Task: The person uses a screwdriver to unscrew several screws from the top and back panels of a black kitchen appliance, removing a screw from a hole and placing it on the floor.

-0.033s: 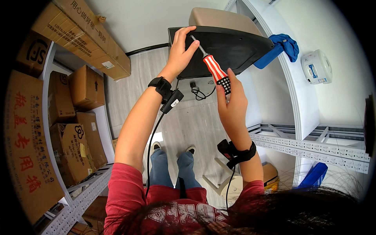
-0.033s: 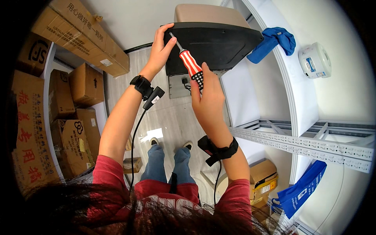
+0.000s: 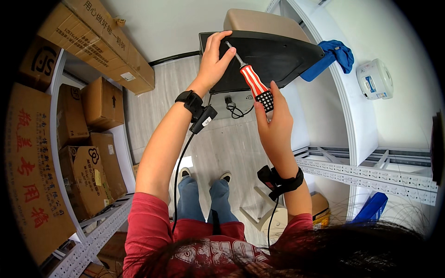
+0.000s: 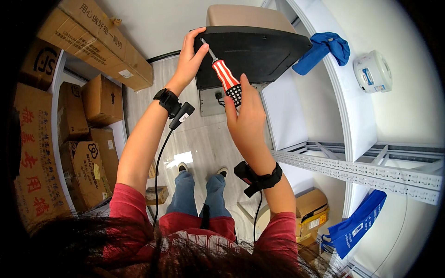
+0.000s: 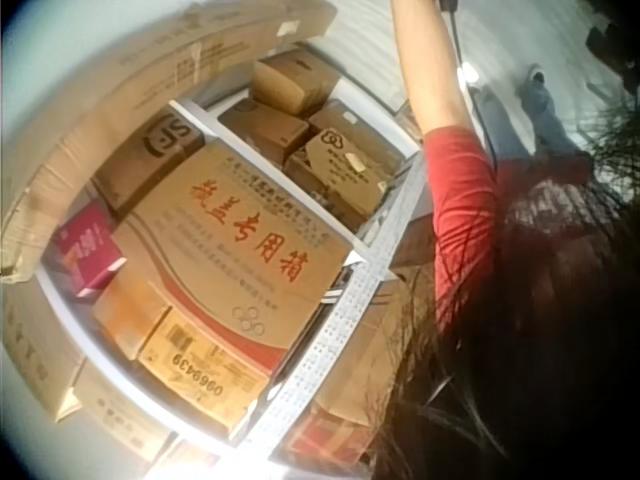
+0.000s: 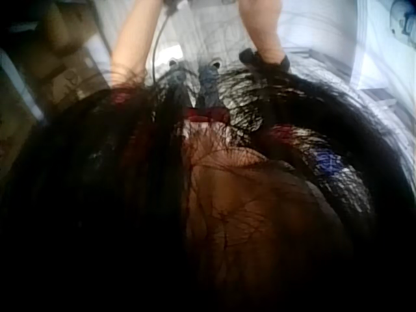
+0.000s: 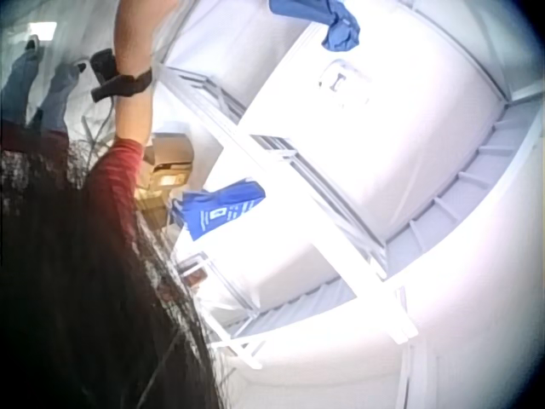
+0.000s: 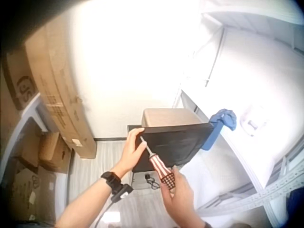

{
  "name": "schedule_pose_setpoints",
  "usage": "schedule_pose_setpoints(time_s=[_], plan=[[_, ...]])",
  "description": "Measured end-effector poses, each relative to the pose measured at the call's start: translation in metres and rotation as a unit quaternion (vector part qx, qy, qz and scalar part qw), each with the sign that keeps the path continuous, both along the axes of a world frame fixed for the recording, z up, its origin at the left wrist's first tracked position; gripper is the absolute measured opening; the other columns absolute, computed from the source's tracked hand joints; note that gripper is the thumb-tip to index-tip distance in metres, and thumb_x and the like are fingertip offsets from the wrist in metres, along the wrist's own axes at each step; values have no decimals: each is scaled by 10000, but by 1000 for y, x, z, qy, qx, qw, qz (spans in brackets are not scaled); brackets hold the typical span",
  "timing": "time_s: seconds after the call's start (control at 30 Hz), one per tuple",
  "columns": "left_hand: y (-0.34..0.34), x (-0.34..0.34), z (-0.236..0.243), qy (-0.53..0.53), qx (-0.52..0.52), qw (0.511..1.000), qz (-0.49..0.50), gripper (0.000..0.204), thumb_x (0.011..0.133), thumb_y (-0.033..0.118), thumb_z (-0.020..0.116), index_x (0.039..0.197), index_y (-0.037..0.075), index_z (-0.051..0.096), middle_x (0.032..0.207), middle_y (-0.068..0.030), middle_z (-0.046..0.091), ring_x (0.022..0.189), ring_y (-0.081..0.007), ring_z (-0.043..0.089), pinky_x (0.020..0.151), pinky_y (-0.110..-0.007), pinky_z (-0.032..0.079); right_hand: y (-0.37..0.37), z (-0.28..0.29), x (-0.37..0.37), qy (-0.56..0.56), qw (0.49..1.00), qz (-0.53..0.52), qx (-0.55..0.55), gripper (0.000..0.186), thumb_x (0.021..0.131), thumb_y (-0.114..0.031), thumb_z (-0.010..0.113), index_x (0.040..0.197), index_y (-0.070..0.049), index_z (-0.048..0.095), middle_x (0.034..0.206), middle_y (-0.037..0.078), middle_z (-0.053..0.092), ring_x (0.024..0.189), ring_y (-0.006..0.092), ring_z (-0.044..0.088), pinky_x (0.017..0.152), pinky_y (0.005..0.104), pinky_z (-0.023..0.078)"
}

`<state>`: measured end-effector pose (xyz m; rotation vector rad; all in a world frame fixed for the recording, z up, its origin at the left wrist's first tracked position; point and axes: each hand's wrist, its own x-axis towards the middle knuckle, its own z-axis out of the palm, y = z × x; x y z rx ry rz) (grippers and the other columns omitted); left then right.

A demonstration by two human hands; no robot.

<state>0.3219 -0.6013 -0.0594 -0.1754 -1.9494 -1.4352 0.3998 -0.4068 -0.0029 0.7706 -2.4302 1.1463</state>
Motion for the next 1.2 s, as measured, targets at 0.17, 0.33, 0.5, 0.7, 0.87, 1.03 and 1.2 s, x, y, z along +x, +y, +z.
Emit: schedule_pose_setpoints(time_s=[0.17,0.33,0.5,0.7,0.87,1.03,1.2], plan=[[-1,1,0,5,1,1000,0,395,850,208,552,1216,91,461,1206,-123,443,1143,-277,433,981,-349,329,2,-1,1,85,994,-11,67,442,757,-1,622,1171,65,483,1004,185,566,850,329,550,753,381,455],[-2,1,1,2,8,1000,-11,386,853,209,546,1212,88,467,1204,-121,447,1154,-273,424,985,-346,323,-3,9,1,163,976,-15,144,459,718,13,662,1150,26,508,1064,134,564,919,297,518,790,338,436],[-1,2,4,-21,25,999,-3,376,870,240,535,1207,86,473,1207,-115,450,1150,-265,433,984,-346,327,-8,10,2,79,996,-29,33,466,724,-6,667,1153,36,488,1034,171,547,869,329,531,758,358,453],[-1,0,4,-17,21,1000,5,377,876,259,530,1206,86,473,1208,-112,452,1147,-263,439,981,-348,331,-2,9,4,-115,993,-22,17,458,789,-116,670,1161,57,465,898,198,585,792,334,594,664,366,480],[-1,1,3,-15,18,1000,7,374,874,243,528,1208,85,470,1206,-115,452,1145,-266,440,981,-347,331,-5,11,1,-93,995,-21,-3,425,788,-105,664,1138,59,488,897,200,575,768,338,589,659,363,477],[-2,1,4,-19,15,1000,-3,376,862,208,529,1212,86,466,1206,-118,450,1146,-268,439,982,-345,331,0,5,-6,113,991,-34,56,436,749,-40,664,1148,27,498,1054,185,491,812,335,578,652,368,471],[-3,1,2,-20,15,1000,-3,377,853,180,532,1212,88,465,1208,-116,450,1148,-272,439,981,-346,333,0,6,-5,47,997,-35,50,485,732,-30,678,1177,-20,486,1049,186,501,822,348,569,668,382,468]])
